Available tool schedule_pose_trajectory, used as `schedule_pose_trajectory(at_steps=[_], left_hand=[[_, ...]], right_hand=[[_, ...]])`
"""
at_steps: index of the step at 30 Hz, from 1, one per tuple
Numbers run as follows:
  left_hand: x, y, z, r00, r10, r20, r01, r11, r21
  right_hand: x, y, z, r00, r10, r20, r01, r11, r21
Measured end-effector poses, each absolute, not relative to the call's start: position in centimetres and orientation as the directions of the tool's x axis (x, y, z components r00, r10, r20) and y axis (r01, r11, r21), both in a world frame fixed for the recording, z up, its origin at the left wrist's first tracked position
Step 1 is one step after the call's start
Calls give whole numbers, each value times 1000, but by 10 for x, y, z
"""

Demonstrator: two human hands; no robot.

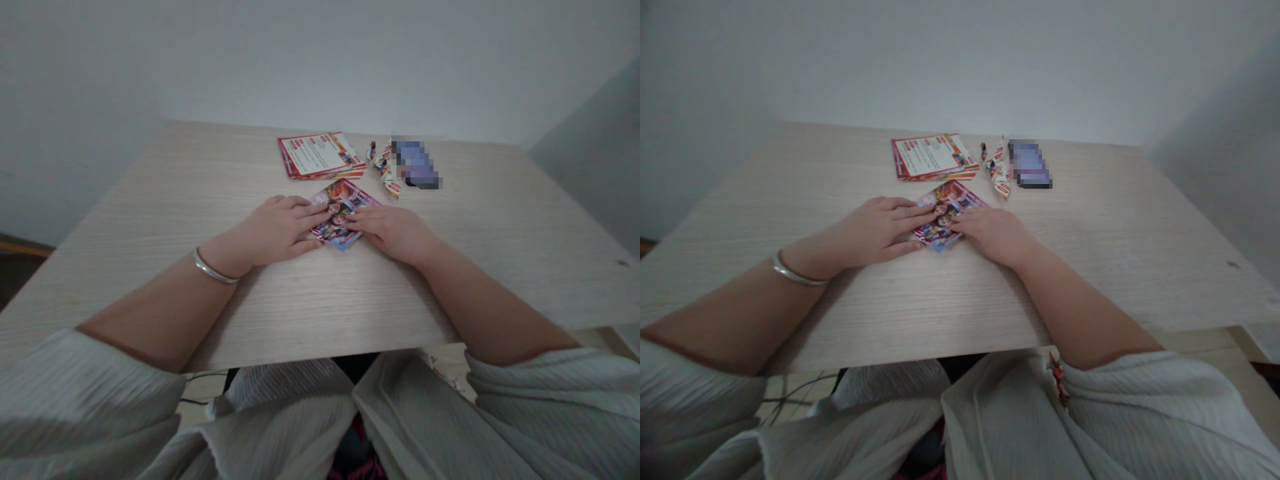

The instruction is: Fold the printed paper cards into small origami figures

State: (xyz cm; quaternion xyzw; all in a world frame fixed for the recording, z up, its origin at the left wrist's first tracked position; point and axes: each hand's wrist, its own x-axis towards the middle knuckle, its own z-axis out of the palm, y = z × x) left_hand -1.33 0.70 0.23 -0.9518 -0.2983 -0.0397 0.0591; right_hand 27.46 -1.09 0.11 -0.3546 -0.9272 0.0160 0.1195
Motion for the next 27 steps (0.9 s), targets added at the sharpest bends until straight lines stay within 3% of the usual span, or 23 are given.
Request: schedule_pose_trajectory(at_steps=[4, 11, 17, 19, 22, 27], left_hand=[[-11, 6, 9, 798, 593, 103, 601, -794, -89], [-4, 4, 19, 660, 737, 148, 748, -663, -31], [-2, 0, 10, 373, 898, 233, 808, -438, 394], [-3, 0, 6, 378, 892, 249, 767, -452, 456], [-5, 1, 2, 465, 837, 288, 740, -546, 393], [-7, 2, -3, 528, 771, 356, 716, -629, 301]], right_hand=[[278, -13, 3, -559, 809, 185, 779, 588, -218], [282, -9, 0, -356, 891, 281, 840, 437, -321], [279, -4, -9, -206, 910, 359, 807, 366, -464], [277, -4, -10, -188, 919, 346, 801, 348, -487], [275, -4, -10, -226, 907, 355, 805, 379, -456], [270, -7, -11, -336, 875, 350, 842, 445, -305]])
